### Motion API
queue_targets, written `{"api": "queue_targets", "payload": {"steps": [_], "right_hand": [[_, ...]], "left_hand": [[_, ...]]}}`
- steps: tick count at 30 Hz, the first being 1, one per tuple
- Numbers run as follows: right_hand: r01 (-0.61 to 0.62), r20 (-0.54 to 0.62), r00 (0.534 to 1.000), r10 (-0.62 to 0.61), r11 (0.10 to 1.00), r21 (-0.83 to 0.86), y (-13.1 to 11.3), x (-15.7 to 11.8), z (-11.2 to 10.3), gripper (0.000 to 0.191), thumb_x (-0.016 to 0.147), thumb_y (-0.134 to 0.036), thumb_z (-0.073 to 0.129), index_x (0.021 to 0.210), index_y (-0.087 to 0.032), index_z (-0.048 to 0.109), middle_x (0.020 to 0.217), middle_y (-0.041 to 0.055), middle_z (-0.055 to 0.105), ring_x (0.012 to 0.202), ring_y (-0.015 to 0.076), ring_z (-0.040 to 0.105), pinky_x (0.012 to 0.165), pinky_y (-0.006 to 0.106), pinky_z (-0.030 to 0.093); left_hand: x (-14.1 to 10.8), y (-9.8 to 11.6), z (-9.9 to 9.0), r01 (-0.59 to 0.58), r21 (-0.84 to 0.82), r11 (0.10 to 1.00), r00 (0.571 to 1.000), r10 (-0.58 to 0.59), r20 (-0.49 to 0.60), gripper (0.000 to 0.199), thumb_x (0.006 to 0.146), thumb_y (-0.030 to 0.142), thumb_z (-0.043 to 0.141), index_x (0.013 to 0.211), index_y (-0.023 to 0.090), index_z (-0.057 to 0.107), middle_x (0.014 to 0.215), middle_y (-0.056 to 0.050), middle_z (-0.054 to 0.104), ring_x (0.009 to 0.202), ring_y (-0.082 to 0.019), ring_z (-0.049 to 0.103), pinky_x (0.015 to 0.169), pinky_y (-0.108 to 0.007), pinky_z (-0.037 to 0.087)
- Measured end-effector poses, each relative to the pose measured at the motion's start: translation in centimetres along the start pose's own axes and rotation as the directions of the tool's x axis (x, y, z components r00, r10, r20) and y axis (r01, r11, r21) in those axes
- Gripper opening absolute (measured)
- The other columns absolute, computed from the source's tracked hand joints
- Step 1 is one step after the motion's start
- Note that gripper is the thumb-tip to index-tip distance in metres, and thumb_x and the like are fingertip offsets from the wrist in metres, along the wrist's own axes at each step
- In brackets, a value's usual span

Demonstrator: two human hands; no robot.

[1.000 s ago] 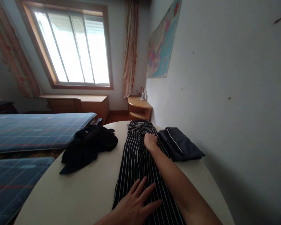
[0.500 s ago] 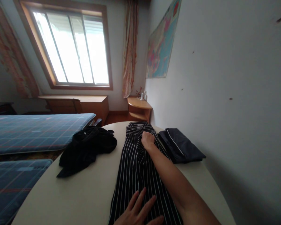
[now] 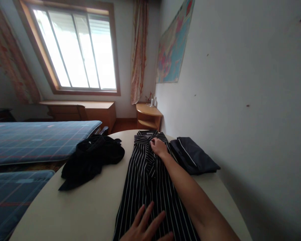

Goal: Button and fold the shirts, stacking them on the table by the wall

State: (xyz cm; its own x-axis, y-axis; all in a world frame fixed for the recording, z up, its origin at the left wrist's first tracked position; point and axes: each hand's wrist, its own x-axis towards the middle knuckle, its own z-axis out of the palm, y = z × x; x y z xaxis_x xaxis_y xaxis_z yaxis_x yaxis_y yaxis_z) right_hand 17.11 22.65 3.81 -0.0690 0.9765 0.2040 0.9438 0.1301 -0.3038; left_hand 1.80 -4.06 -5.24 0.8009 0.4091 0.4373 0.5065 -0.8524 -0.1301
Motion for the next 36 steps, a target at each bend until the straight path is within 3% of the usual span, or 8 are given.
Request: {"api": "queue_targets", "payload": {"steps": [5, 9, 14, 18, 22, 25, 28, 36], "right_hand": [[-0.047, -0.124, 0.991, 0.051, 0.998, 0.033, 1.9, -1.3, -2.0, 0.027, 0.096, -0.022, 0.041, 0.117, -0.020, 0.059, 0.119, 0.0087, 0.067, 0.102, 0.0194, 0.065, 0.083, 0.027, 0.044], [-0.157, -0.035, 0.987, 0.156, 0.987, -0.030, 4.3, -3.5, -3.6, 0.029, 0.097, -0.027, 0.040, 0.118, -0.020, 0.059, 0.110, 0.0106, 0.070, 0.097, 0.0226, 0.067, 0.079, 0.029, 0.045], [-0.160, 0.006, 0.987, 0.162, 0.979, -0.125, 7.0, -7.1, -4.7, 0.028, 0.095, -0.030, 0.045, 0.110, -0.019, 0.067, 0.104, 0.0120, 0.073, 0.097, 0.0233, 0.069, 0.080, 0.028, 0.046], [-0.129, 0.085, 0.986, 0.143, 0.980, -0.154, 7.6, -10.2, -4.9, 0.030, 0.093, -0.034, 0.050, 0.106, -0.018, 0.071, 0.102, 0.0133, 0.074, 0.099, 0.0251, 0.069, 0.081, 0.030, 0.047], [-0.109, 0.100, 0.987, 0.127, 0.979, -0.170, 7.2, -12.9, -4.7, 0.030, 0.092, -0.039, 0.053, 0.103, -0.018, 0.071, 0.104, 0.0130, 0.073, 0.096, 0.0264, 0.070, 0.077, 0.031, 0.049], [-0.113, 0.065, 0.990, 0.129, 0.972, -0.205, 7.0, -14.1, -4.4, 0.026, 0.094, -0.032, 0.051, 0.105, -0.016, 0.069, 0.108, 0.0139, 0.071, 0.097, 0.0258, 0.070, 0.078, 0.031, 0.050], [-0.112, 0.067, 0.989, 0.131, 0.967, -0.230, 6.8, -14.6, -4.1, 0.027, 0.098, -0.024, 0.044, 0.106, -0.013, 0.067, 0.109, 0.0161, 0.071, 0.099, 0.0258, 0.070, 0.080, 0.031, 0.051], [-0.125, -0.008, 0.992, 0.129, 0.943, -0.310, 7.2, -15.4, -5.0, 0.034, 0.099, -0.007, 0.030, 0.113, -0.011, 0.061, 0.105, 0.0192, 0.071, 0.096, 0.0255, 0.072, 0.078, 0.031, 0.052]], "left_hand": [[-0.5, -0.7, -1.3, -0.003, 0.000, 1.000, 0.997, 0.003, 0.075, 0.049, 0.098, 0.041, 0.053, 0.145, 0.037, 0.042, 0.145, -0.005, 0.053, 0.129, -0.034, 0.053, 0.098, -0.049, 0.052], [0.0, -0.8, -2.9, 0.020, -0.040, 0.999, 0.990, -0.014, 0.138, 0.048, 0.096, 0.033, 0.058, 0.142, 0.032, 0.048, 0.146, -0.006, 0.051, 0.134, -0.036, 0.047, 0.100, -0.049, 0.051], [1.2, 0.1, -4.6, -0.031, -0.129, 0.991, 0.988, 0.050, 0.144, 0.044, 0.094, 0.028, 0.061, 0.137, 0.030, 0.053, 0.144, -0.002, 0.054, 0.141, -0.034, 0.039, 0.108, -0.048, 0.046], [2.4, 1.0, -5.7, -0.111, -0.228, 0.967, 0.969, 0.157, 0.191, 0.042, 0.097, 0.034, 0.055, 0.139, 0.032, 0.052, 0.149, -0.002, 0.049, 0.135, -0.030, 0.048, 0.106, -0.044, 0.049], [3.6, 1.6, -7.7, -0.046, -0.361, 0.931, 0.938, 0.165, 0.306, 0.045, 0.099, 0.031, 0.053, 0.143, 0.035, 0.046, 0.153, -0.001, 0.045, 0.139, -0.029, 0.042, 0.110, -0.048, 0.045], [3.9, 1.5, -8.7, 0.103, -0.402, 0.910, 0.943, 0.040, 0.331, 0.065, 0.090, 0.035, 0.065, 0.149, 0.036, 0.038, 0.160, -0.002, 0.029, 0.147, -0.036, 0.024, 0.113, -0.061, 0.034], [3.5, 0.9, -8.2, 0.211, -0.369, 0.905, 0.948, -0.098, 0.303, 0.072, 0.089, 0.036, 0.065, 0.152, 0.037, 0.031, 0.164, -0.004, 0.017, 0.149, -0.039, 0.010, 0.112, -0.068, 0.027], [1.9, -1.6, -5.3, 0.450, -0.205, 0.869, 0.883, -0.399, 0.246, 0.054, 0.101, 0.045, 0.042, 0.153, 0.033, 0.032, 0.163, -0.007, 0.022, 0.149, -0.033, 0.019, 0.115, -0.059, 0.032]]}}
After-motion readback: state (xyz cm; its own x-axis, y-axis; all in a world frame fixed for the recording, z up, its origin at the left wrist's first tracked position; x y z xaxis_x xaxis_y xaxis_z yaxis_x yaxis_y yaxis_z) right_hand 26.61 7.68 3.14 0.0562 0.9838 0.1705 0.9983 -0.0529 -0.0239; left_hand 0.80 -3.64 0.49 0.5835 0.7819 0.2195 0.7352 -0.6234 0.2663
